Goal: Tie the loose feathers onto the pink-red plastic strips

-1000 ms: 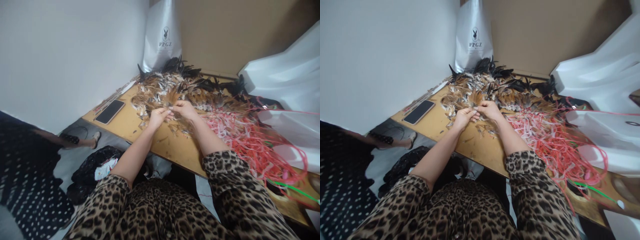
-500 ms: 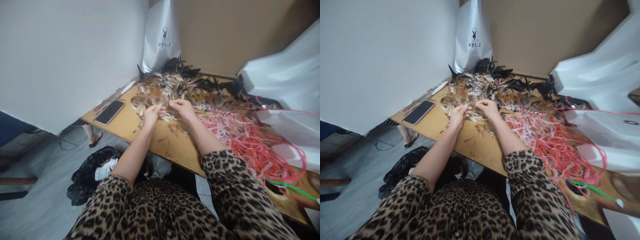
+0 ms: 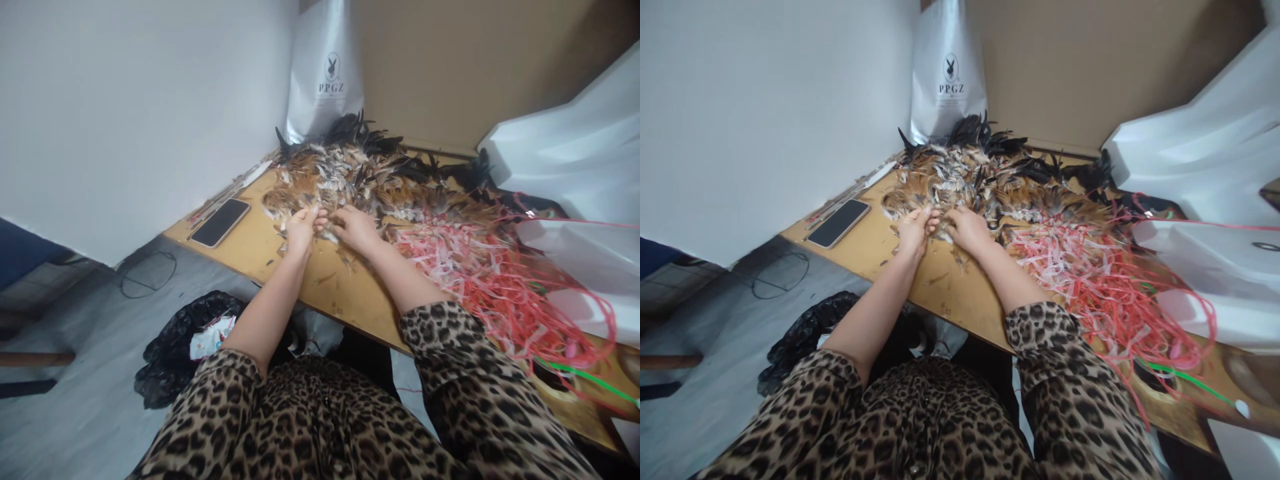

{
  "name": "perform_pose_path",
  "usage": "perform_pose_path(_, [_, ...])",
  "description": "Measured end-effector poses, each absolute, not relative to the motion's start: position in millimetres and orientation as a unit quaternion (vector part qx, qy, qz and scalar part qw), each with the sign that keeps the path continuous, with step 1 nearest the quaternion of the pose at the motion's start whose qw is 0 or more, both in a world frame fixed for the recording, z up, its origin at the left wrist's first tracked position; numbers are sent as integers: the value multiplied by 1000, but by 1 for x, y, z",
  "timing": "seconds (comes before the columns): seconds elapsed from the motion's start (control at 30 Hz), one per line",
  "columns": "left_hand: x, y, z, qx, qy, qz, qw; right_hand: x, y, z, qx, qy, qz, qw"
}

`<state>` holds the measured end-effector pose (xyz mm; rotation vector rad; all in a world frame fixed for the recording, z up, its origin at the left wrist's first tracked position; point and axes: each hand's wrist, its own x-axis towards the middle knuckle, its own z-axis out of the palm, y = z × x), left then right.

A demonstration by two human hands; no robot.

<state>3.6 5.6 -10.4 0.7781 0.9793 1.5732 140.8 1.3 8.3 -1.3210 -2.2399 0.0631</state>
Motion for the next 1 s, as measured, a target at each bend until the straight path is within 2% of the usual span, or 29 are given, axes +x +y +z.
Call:
perform_pose_path(0.1, [3,5,-11,330,414,654,540,131,-4,5,-478,-846,1,236])
perform_pose_path(0.2, [3,5,-12,324,407,654,549,131,0,3,-482,-818,55,310])
perform_pose_path(0.27, [2,6,-12,313,395,649,570,134,7,5,-480,-753,145,426])
perform_pose_path(0.37, [-1,7,-13,290,364,633,619,141,16,13,-461,-580,341,578])
perform_pose_path(0.47, [-2,7,-13,283,330,621,652,143,19,20,-411,-438,513,613])
perform_pose_path(0.57, [-1,5,-12,292,318,607,667,139,16,20,-370,-386,589,606])
perform_pose_path(0.77, [2,4,-14,309,308,594,676,125,11,11,-391,-421,575,582])
perform_pose_path(0.93, [3,3,-11,299,347,600,656,127,8,10,-448,-586,403,542])
perform_pose_path(1.0, [4,2,-10,300,356,599,651,127,7,11,-449,-621,370,526])
